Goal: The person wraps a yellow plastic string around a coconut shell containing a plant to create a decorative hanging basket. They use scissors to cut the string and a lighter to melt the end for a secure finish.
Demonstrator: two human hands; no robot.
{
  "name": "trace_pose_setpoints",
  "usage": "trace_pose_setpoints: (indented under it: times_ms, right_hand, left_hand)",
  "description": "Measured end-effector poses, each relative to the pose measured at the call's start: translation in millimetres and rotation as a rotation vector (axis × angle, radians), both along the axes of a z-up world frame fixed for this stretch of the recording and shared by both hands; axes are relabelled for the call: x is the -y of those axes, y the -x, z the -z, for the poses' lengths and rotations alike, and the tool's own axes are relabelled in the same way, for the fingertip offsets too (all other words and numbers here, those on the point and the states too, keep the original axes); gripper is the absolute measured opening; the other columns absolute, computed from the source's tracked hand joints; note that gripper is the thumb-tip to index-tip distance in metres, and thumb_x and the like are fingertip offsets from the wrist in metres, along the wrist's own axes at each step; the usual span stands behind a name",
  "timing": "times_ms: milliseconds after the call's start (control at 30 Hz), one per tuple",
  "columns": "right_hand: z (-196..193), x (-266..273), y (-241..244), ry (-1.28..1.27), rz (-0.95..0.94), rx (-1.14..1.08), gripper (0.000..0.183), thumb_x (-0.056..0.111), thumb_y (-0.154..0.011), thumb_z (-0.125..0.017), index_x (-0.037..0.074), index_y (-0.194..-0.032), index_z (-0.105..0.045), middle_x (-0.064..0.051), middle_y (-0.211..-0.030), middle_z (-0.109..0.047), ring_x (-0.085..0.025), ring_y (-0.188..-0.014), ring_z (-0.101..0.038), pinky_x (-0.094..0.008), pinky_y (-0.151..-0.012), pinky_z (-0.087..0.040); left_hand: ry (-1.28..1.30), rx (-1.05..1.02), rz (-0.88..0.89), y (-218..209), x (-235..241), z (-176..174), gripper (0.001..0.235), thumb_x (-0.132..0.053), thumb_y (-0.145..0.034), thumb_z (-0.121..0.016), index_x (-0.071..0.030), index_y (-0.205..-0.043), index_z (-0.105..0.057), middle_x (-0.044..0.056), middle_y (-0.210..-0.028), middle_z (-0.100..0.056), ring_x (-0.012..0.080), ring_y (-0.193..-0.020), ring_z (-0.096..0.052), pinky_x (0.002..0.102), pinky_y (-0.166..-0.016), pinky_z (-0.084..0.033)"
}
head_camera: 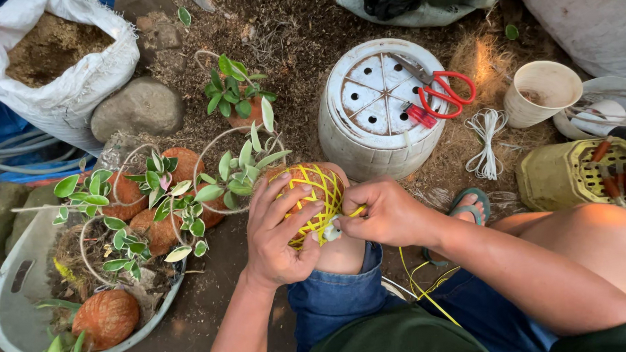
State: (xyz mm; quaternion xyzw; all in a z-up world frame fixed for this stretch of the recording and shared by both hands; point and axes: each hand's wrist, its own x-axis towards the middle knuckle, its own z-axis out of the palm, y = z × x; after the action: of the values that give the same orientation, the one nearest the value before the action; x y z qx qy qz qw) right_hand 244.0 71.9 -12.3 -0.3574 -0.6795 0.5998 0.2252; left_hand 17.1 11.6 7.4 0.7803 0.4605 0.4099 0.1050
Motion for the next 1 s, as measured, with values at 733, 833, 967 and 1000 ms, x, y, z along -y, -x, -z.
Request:
trace_pose_setpoints:
  times_ms: [733, 833, 967, 1000]
  right_hand:
    - [16, -12, 7, 0.004, 0.018, -0.033, 0.02, 0.011, -0.081, -0.077, 0.002, -0.069, -0.064, 0.002, -0.059, -0.056, -0.002, -0.061, -0.048, -0.027, -0.052, -0.042]
    - [20, -15, 8, 0.07, 0.042, 0.042, 0.02, 0.011, -0.081, -0.077, 0.002, -0.068, -0.066, 0.003, -0.058, -0.054, -0.003, -0.059, -0.046, -0.027, -0.05, -0.039]
    - [23, -21, 13, 0.143, 0.003, -0.045, 0.019, 0.012, -0.085, -0.077, 0.003, -0.072, -0.066, 0.006, -0.063, -0.054, -0.002, -0.062, -0.045, -0.025, -0.051, -0.038]
    - [22, -22, 14, 0.16, -0.004, -0.059, 0.019, 0.012, -0.086, -0.077, 0.003, -0.073, -0.067, 0.007, -0.063, -0.054, -0.002, -0.062, -0.045, -0.025, -0.052, -0.038]
  left_hand:
    - [0.012, 0.048, -0.007, 3, -6, 4, 0.036, -0.015, -0.076, -0.067, -0.008, -0.11, -0.076, 0.01, -0.127, -0.067, 0.0409, -0.132, -0.057, 0.061, -0.121, -0.038]
    - [0.008, 0.057, -0.012, 4, -6, 6, 0.035, -0.015, -0.076, -0.067, -0.007, -0.11, -0.075, 0.011, -0.127, -0.067, 0.0415, -0.132, -0.057, 0.061, -0.121, -0.038]
    - [0.019, 0.094, -0.005, 8, -6, 8, 0.036, -0.014, -0.077, -0.066, -0.007, -0.111, -0.075, 0.012, -0.128, -0.067, 0.0416, -0.133, -0.057, 0.059, -0.121, -0.041]
    - [0.018, 0.103, -0.008, 8, -6, 8, 0.036, -0.014, -0.077, -0.064, -0.007, -0.111, -0.075, 0.012, -0.128, -0.067, 0.0418, -0.133, -0.057, 0.059, -0.121, -0.041]
